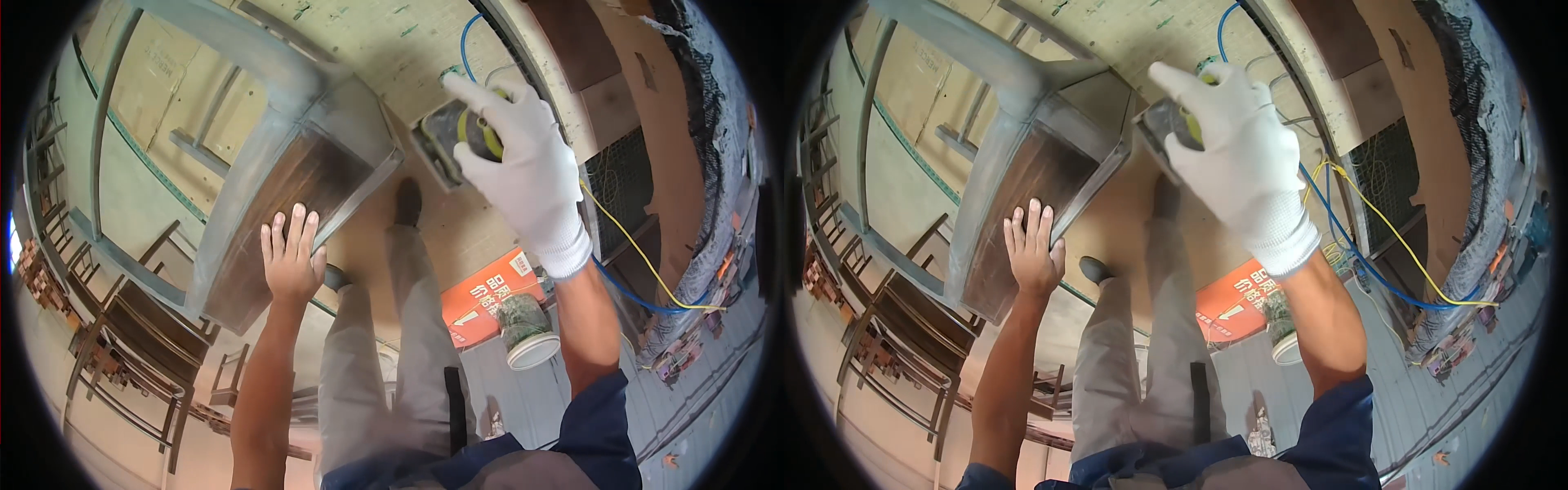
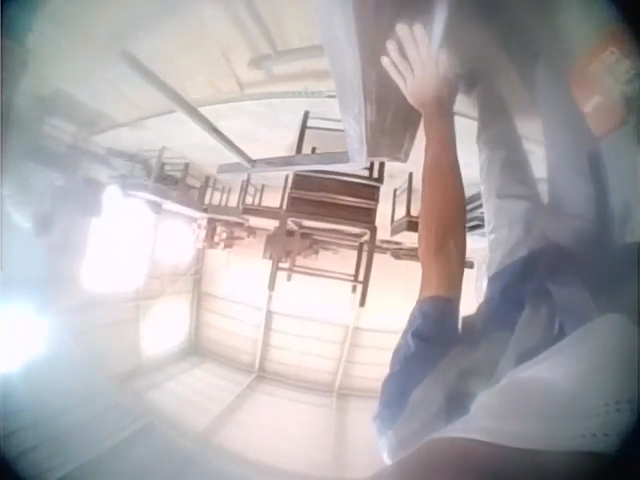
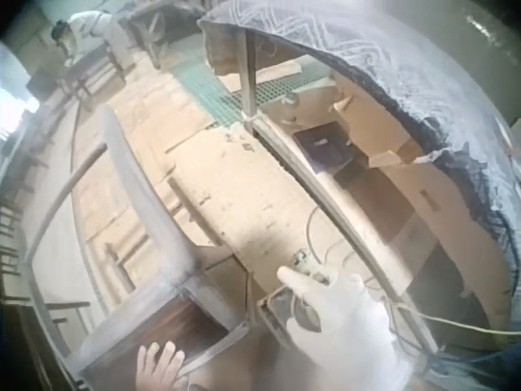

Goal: The person sands the wooden frame and panels of a chair using a hand-held power sander and a sanding block, moving the tools along the surfaces and edges.

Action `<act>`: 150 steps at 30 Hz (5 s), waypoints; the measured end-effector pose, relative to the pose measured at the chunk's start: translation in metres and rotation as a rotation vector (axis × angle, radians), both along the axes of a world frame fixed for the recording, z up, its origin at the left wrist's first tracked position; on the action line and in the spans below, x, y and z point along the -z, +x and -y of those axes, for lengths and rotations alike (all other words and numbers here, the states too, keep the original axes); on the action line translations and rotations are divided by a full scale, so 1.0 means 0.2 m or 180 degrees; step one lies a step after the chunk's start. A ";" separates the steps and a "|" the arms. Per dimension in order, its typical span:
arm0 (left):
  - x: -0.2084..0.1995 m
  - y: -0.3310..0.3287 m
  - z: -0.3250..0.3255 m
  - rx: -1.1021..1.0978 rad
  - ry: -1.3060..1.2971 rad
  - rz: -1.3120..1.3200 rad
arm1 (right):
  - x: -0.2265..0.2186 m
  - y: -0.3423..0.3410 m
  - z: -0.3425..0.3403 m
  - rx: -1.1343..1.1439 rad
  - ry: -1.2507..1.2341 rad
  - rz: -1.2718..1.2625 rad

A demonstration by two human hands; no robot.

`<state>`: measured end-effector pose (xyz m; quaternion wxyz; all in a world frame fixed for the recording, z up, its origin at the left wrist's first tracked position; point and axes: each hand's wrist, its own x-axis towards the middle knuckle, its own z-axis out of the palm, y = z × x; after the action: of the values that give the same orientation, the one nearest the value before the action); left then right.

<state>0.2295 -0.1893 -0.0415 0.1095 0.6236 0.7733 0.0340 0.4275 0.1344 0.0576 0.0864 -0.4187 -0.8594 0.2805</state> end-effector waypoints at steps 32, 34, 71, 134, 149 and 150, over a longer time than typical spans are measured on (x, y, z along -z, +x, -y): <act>-0.10 -0.49 1.07 0.0061 0.0088 0.0151 | -0.08 -0.24 1.10 0.0195 0.0756 -0.0001; -0.10 -0.49 1.08 0.0048 0.0065 0.0152 | -0.11 -0.30 1.23 -0.0098 0.0759 0.0246; -0.10 -0.51 1.07 -0.0008 0.0141 0.0368 | -0.20 -0.46 1.56 -0.0849 0.0604 0.0544; -0.20 -0.90 1.57 -0.1301 0.0772 0.0423 | -0.15 -0.76 2.48 0.0051 0.0834 0.0304; -0.32 -0.76 1.43 -0.1500 0.0121 -0.0087 | -0.10 -0.68 2.19 0.0306 0.0943 0.0114; -0.32 -0.75 1.40 -0.1567 0.0114 -0.0057 | -0.11 -0.67 2.14 0.0387 0.0829 0.0179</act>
<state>0.0800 -0.4700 0.0229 0.0800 0.4184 0.9022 0.0678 0.2944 -0.2930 0.0793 0.1327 -0.4630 -0.8636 0.1489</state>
